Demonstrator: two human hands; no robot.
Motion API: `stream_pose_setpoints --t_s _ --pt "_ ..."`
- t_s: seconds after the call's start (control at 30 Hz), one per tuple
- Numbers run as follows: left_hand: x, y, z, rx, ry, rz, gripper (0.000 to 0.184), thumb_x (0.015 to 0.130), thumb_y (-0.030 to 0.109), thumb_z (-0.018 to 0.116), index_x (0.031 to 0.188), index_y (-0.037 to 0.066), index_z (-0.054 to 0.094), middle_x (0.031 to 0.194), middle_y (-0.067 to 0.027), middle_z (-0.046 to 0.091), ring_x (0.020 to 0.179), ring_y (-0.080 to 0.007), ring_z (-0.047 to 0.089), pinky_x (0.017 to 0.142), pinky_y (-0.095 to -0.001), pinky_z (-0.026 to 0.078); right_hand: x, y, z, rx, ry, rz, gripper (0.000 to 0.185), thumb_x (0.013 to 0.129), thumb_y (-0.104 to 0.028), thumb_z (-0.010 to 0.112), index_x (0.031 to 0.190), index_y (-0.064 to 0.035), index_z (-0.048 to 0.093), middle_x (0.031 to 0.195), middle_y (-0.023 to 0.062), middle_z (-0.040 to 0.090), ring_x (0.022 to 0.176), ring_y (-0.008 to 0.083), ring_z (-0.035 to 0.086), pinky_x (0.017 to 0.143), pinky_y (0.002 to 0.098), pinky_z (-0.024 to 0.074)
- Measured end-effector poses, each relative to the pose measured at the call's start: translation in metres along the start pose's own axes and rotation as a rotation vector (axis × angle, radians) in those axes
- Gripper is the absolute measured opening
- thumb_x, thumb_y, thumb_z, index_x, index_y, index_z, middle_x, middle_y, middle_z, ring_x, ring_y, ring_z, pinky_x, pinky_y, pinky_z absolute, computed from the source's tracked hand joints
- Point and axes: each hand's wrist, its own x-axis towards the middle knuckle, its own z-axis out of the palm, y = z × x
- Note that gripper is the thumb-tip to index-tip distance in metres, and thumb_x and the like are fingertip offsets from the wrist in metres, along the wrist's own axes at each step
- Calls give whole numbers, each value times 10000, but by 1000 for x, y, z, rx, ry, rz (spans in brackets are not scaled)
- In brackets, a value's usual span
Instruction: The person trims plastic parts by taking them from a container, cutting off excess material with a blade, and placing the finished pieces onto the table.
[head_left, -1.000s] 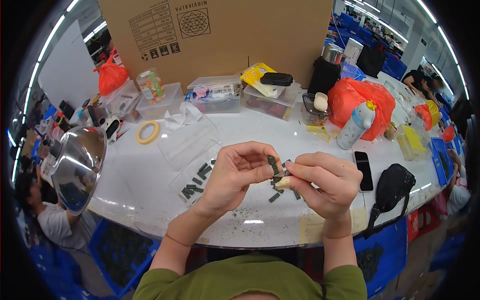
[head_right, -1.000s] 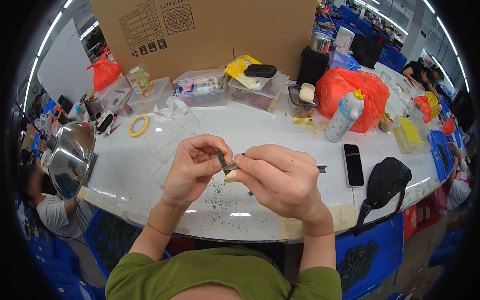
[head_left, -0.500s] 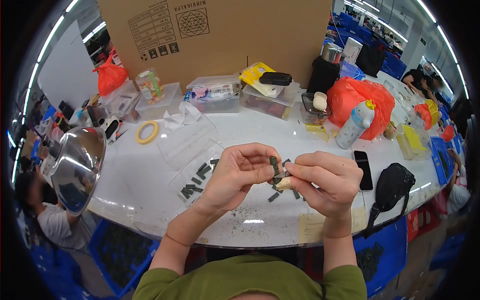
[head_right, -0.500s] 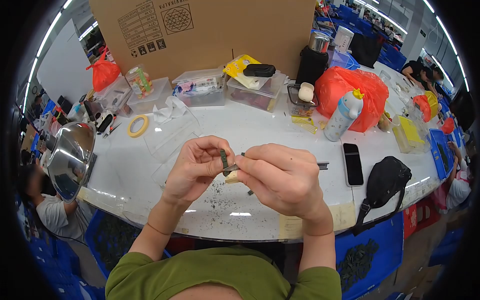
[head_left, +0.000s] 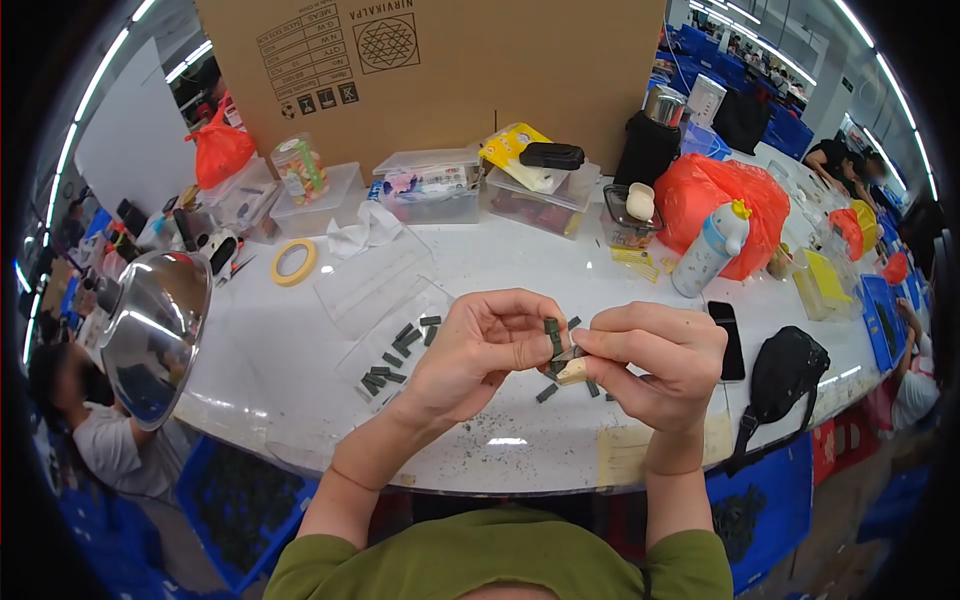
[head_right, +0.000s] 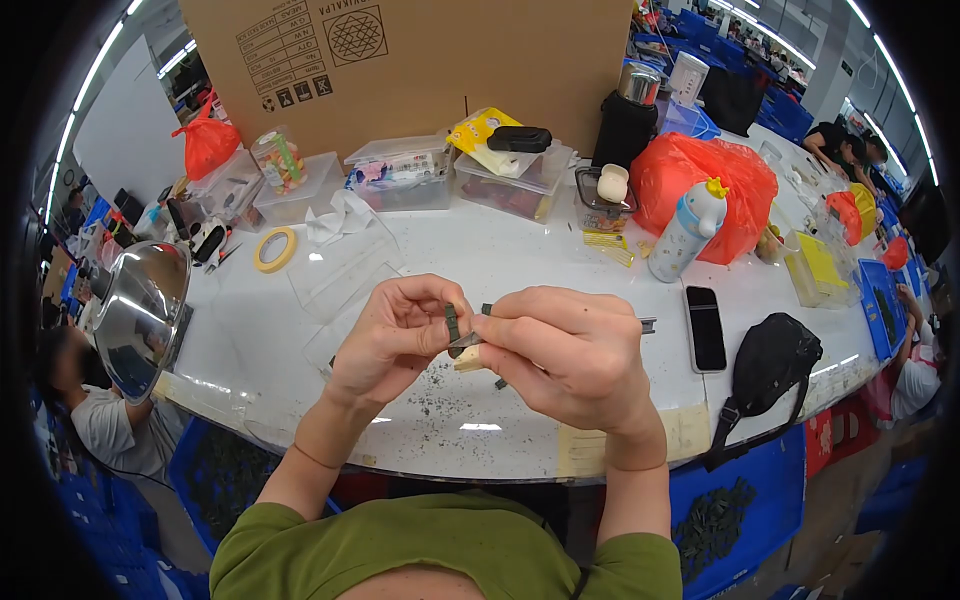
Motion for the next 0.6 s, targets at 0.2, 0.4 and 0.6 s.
stream_pose_setpoints --t_s 0.2,0.4,0.6 --pt "0 3 2 -3 -18 10 234 739 -95 621 962 -27 614 865 -103 652 721 -106 601 668 -184 491 1 -1 1 46 1 11 149 558 -18 737 695 5 683 649 65 628 479 119 465 434 203 348" --pt "-1 20 -6 267 -39 61 184 700 -89 652 865 -9 633 802 -99 647 683 -105 586 644 -179 481 4 -1 -1 195 -128 151 169 574 30 714 736 -13 689 675 36 629 505 113 489 467 209 376" --pt "-9 -17 -45 560 -98 -204 148 676 -75 673 804 -2 652 757 -74 654 646 -95 566 636 -162 462 -40 34 18 547 -536 722 136 623 37 688 755 5 692 645 62 623 522 108 476 486 195 374"
